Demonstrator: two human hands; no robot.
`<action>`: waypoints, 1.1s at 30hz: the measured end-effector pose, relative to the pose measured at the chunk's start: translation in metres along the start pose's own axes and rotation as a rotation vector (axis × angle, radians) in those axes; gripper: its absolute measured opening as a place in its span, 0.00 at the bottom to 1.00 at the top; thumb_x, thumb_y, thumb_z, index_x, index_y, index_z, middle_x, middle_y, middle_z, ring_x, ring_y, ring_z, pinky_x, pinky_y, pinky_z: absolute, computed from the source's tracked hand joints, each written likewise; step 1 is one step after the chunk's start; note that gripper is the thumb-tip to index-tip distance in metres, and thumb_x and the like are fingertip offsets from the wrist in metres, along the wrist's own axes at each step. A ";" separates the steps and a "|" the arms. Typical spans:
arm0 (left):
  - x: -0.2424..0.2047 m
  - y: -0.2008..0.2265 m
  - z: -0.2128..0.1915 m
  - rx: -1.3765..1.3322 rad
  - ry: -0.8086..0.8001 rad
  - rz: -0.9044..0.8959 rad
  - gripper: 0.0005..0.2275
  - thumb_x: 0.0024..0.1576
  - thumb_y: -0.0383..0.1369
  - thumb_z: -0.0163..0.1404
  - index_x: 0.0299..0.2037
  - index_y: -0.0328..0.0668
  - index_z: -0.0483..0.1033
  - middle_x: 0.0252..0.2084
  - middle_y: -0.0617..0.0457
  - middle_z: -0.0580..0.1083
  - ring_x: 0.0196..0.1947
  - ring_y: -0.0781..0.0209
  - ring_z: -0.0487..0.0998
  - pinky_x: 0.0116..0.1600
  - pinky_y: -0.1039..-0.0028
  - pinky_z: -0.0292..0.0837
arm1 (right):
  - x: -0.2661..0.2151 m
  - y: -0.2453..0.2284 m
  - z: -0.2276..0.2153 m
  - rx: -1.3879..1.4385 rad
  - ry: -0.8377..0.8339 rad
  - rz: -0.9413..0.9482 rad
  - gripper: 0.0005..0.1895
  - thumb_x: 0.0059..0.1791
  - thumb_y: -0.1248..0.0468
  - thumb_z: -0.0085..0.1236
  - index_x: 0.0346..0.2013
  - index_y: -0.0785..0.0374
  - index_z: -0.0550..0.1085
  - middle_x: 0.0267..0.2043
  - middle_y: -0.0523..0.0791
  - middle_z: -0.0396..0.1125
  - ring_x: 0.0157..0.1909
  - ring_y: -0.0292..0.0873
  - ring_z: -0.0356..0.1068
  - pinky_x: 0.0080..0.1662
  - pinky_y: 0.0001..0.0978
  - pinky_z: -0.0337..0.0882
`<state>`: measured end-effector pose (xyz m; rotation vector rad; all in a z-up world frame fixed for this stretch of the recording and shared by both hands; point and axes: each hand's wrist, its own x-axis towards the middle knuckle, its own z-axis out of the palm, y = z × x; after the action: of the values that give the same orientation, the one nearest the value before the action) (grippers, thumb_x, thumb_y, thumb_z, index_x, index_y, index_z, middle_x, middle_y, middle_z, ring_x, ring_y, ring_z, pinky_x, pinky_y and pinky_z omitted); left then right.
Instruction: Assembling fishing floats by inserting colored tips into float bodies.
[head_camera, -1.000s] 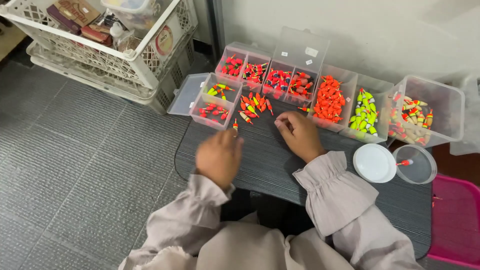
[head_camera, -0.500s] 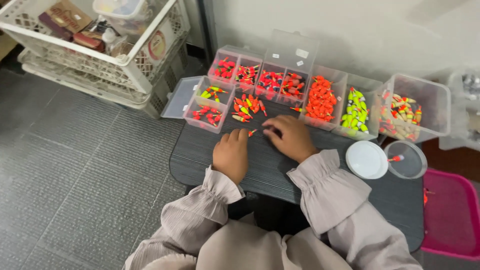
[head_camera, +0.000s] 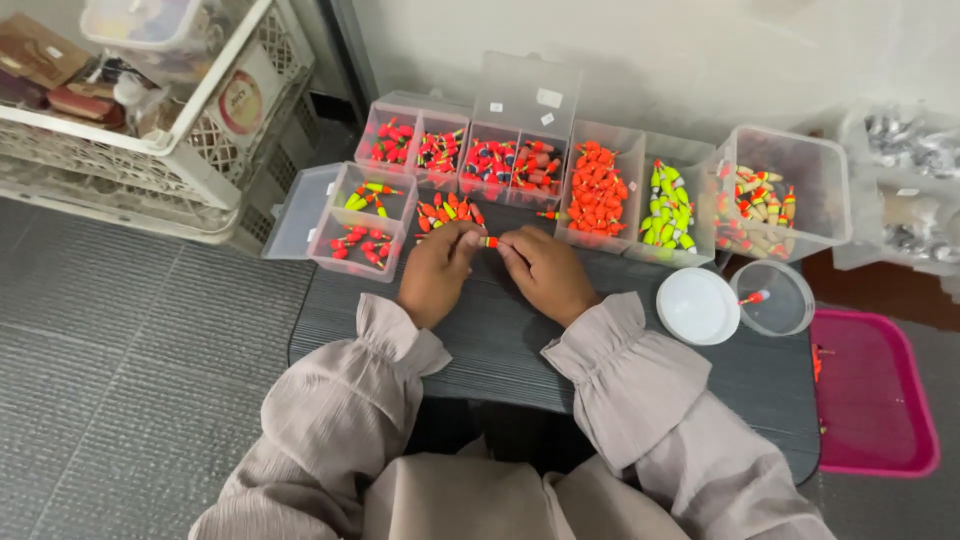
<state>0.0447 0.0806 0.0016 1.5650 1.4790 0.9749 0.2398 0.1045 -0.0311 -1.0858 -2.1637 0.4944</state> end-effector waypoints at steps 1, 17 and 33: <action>0.003 -0.006 0.001 0.000 -0.007 -0.009 0.10 0.66 0.38 0.43 0.48 0.51 0.79 0.37 0.47 0.78 0.35 0.53 0.81 0.45 0.63 0.78 | 0.000 -0.001 -0.002 0.004 -0.004 0.010 0.10 0.57 0.56 0.47 0.45 0.52 0.76 0.33 0.43 0.68 0.38 0.49 0.73 0.42 0.39 0.73; 0.006 -0.007 0.000 -0.091 -0.055 -0.041 0.07 0.64 0.33 0.48 0.45 0.49 0.80 0.34 0.51 0.78 0.32 0.62 0.78 0.41 0.70 0.77 | 0.000 -0.013 -0.007 0.061 0.017 -0.008 0.09 0.57 0.59 0.48 0.41 0.57 0.75 0.31 0.46 0.69 0.36 0.50 0.73 0.38 0.39 0.74; -0.003 0.008 -0.005 -0.271 -0.023 -0.037 0.06 0.61 0.26 0.52 0.46 0.43 0.78 0.39 0.47 0.79 0.31 0.62 0.76 0.40 0.71 0.76 | 0.001 -0.016 -0.008 0.148 0.057 -0.032 0.08 0.56 0.62 0.48 0.40 0.59 0.75 0.30 0.47 0.69 0.33 0.49 0.72 0.35 0.39 0.73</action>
<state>0.0438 0.0769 0.0108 1.3451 1.2955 1.0828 0.2363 0.0963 -0.0153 -0.9720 -2.0561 0.5922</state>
